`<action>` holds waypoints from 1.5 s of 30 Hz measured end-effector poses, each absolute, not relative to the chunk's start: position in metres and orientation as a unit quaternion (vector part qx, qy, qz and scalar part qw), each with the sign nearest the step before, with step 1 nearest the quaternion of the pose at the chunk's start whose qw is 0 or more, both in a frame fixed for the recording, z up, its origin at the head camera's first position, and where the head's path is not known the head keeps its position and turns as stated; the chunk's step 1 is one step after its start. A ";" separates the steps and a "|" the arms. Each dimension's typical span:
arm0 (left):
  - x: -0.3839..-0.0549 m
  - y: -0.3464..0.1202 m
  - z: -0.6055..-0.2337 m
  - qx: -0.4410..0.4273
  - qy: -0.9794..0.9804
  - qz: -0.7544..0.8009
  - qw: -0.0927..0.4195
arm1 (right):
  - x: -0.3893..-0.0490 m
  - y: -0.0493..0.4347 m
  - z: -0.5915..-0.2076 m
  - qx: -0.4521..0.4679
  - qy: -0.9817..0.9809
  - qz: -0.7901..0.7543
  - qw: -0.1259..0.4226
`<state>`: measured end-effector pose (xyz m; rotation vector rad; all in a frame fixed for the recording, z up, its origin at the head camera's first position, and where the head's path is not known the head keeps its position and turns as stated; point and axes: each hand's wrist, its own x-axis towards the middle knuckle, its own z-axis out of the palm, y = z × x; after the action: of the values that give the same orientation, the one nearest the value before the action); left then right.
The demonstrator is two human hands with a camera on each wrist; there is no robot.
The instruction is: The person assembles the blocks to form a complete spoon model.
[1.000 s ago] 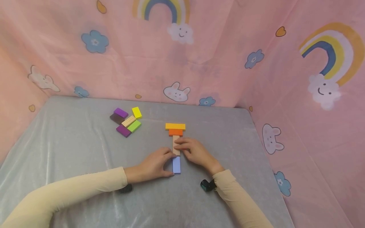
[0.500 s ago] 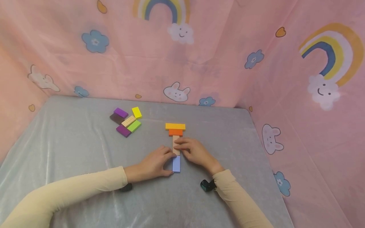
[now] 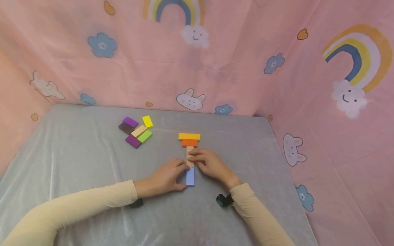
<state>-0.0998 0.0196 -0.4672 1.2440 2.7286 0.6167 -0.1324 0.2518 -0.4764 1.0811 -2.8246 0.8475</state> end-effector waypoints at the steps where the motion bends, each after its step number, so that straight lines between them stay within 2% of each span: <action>1: -0.100 0.019 -0.467 0.405 0.890 0.204 0.042 | -0.132 0.252 -0.476 0.346 -0.899 0.269 0.002; 6: -0.100 0.020 -0.466 0.398 0.891 0.212 0.050 | -0.131 0.251 -0.474 0.341 -0.901 0.270 -0.004; 15: -0.116 0.013 -0.461 0.372 0.890 0.262 0.029 | -0.132 0.252 -0.477 0.339 -0.902 0.268 -0.006; 23: -0.152 -0.010 -0.456 0.319 0.887 0.334 0.013 | -0.131 0.251 -0.475 0.325 -0.906 0.270 -0.017; 30: -0.183 -0.044 -0.432 0.252 0.905 0.342 -0.005 | -0.131 0.250 -0.475 0.324 -0.906 0.270 -0.016; 37: -0.217 -0.077 -0.432 0.204 0.913 0.353 -0.022 | -0.130 0.251 -0.475 0.321 -0.907 0.273 -0.022; 45: -0.245 -0.101 -0.443 0.164 0.921 0.352 -0.001 | -0.130 0.251 -0.474 0.315 -0.909 0.271 -0.026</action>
<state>-0.2448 -0.1015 -0.4429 0.5151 2.8963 1.1070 -0.1297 0.2507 -0.4739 1.0067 -2.9040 0.8640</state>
